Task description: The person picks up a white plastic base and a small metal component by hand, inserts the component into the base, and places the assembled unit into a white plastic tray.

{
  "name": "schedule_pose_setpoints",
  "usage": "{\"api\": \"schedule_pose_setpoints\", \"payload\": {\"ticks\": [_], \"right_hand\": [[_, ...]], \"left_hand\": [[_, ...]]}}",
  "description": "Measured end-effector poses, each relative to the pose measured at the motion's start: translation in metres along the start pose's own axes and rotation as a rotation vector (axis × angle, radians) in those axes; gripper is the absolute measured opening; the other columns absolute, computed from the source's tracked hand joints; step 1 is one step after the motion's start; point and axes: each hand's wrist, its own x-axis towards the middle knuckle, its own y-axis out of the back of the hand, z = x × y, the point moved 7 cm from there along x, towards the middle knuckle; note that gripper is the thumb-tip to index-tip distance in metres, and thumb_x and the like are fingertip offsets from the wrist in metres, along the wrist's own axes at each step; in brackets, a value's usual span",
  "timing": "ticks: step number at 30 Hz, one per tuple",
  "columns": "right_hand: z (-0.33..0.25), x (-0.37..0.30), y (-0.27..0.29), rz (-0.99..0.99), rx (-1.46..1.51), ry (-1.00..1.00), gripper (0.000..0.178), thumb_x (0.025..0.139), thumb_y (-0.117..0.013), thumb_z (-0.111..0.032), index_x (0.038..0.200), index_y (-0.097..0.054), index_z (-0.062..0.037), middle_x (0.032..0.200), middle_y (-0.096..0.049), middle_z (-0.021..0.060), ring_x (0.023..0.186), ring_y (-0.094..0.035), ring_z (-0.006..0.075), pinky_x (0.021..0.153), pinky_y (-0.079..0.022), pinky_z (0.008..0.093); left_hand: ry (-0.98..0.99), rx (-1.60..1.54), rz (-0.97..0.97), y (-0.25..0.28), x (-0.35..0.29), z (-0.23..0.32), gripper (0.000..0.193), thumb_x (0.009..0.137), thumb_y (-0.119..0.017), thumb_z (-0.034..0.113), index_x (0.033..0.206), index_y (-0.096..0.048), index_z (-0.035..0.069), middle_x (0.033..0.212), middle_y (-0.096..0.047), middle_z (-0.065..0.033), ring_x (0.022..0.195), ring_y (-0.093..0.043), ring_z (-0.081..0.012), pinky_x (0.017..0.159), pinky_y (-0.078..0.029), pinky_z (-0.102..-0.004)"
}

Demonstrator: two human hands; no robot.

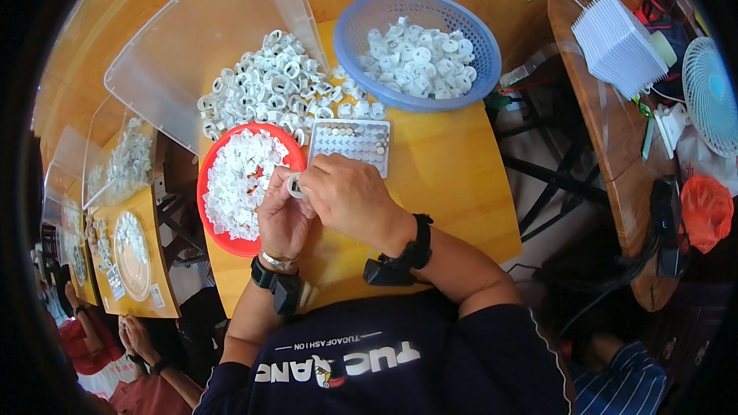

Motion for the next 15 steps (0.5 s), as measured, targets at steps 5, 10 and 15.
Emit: {"api": "schedule_pose_setpoints", "payload": {"ticks": [5, 10, 15], "right_hand": [[-0.007, -0.001, -0.003, -0.020, -0.035, 0.046, 0.005, 0.078, -0.060, -0.009, 0.079, -0.056, -0.0059, 0.074, -0.053, 0.0081, 0.071, -0.058, 0.0263, 0.060, -0.048, 0.0389], [-0.010, 0.000, -0.001, -0.005, -0.008, 0.023, 0.016, 0.079, -0.062, -0.006, 0.095, -0.063, -0.0084, 0.080, -0.060, 0.0084, 0.071, -0.060, 0.0285, 0.060, -0.048, 0.0387], [-0.010, 0.000, 0.001, 0.067, 0.047, 0.008, 0.019, 0.078, -0.064, -0.005, 0.097, -0.063, -0.0088, 0.079, -0.060, 0.0085, 0.068, -0.060, 0.0289, 0.059, -0.048, 0.0375]], "left_hand": [[-0.025, -0.051, 0.045, 0.004, 0.002, 0.001, 0.013, 0.095, -0.054, 0.019, 0.098, -0.052, 0.006, 0.087, -0.063, -0.0054, 0.070, -0.058, -0.0120, 0.063, -0.044, -0.0230], [-0.065, -0.019, -0.004, 0.004, 0.002, 0.008, 0.013, 0.095, -0.053, 0.017, 0.099, -0.051, 0.005, 0.089, -0.062, -0.0058, 0.075, -0.059, -0.0132, 0.067, -0.048, -0.0258], [-0.093, -0.013, -0.056, 0.000, 0.002, 0.012, 0.015, 0.095, -0.054, 0.017, 0.101, -0.049, 0.004, 0.094, -0.061, -0.0062, 0.083, -0.061, -0.0143, 0.074, -0.051, -0.0282]]}}
